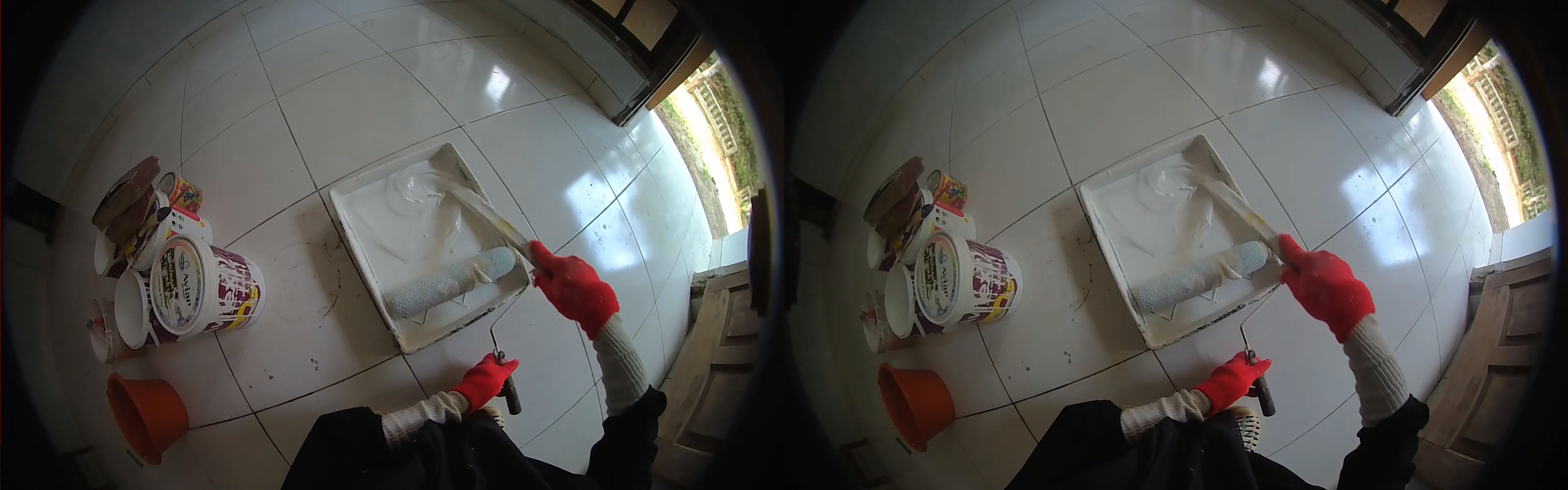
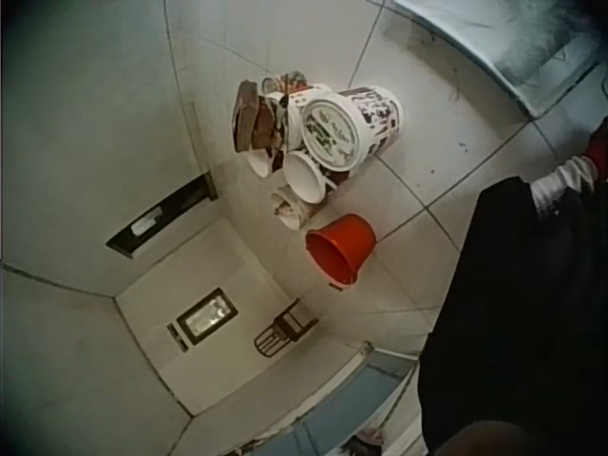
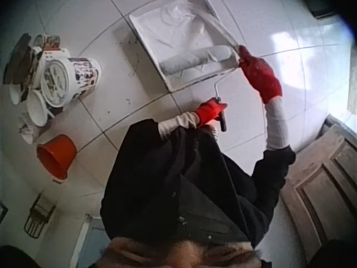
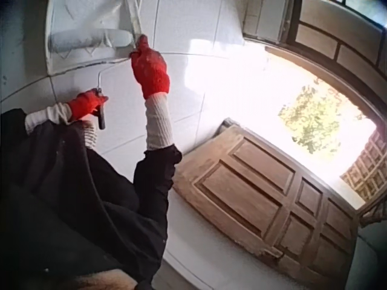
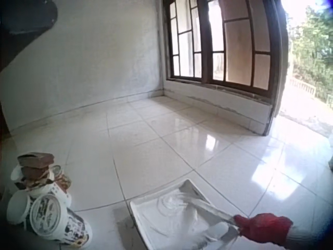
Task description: The person places a lid on a paint bucket, stirs the white paint in a tray with a wooden stick, and coats a paint roller by rolling it back and forth in the tray.
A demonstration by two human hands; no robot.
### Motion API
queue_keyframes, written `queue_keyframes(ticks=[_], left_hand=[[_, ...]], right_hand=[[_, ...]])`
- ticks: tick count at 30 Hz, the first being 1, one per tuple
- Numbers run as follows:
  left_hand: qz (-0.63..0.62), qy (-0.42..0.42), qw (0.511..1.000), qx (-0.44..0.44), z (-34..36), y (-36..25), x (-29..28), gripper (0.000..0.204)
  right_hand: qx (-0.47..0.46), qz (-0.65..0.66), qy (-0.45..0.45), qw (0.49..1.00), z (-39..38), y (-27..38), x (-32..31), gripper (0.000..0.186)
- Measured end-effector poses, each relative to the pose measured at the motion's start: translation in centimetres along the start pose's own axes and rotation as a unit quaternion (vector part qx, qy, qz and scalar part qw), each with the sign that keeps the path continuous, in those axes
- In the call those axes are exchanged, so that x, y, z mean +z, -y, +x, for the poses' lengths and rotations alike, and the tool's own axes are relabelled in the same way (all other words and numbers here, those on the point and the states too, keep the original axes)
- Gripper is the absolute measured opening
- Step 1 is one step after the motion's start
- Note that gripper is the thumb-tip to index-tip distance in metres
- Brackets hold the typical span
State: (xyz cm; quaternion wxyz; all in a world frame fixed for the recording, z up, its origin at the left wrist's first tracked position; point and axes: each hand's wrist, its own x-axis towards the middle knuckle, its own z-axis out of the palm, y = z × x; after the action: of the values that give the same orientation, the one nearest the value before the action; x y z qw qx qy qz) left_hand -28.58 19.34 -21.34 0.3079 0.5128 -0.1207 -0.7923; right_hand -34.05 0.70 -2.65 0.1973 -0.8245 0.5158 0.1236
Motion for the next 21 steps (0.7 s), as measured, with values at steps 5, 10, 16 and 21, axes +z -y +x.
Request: queue_keyframes(ticks=[5,10,16,21], left_hand=[[-0.024,0.004,1.0,0.015,0.1,-0.2,-0.5,0.045],[-0.001,-0.02,1.0,0.016,-0.6,-0.3,-0.6,0.045],[0.016,-0.003,1.0,0.008,0.3,-0.4,-0.5,0.045],[0.018,0.017,0.999,-0.021,-1.3,-2.1,-0.9,0.037]], right_hand=[[-0.053,0.016,0.058,0.997,-0.8,1.6,1.8,0.052],[-0.041,0.046,0.059,0.996,-1.2,0.5,-0.5,0.05],[-0.082,-0.019,0.041,0.996,0.0,2.6,1.2,0.05],[-0.012,0.036,0.028,0.999,-0.6,0.0,-0.3,0.051]])
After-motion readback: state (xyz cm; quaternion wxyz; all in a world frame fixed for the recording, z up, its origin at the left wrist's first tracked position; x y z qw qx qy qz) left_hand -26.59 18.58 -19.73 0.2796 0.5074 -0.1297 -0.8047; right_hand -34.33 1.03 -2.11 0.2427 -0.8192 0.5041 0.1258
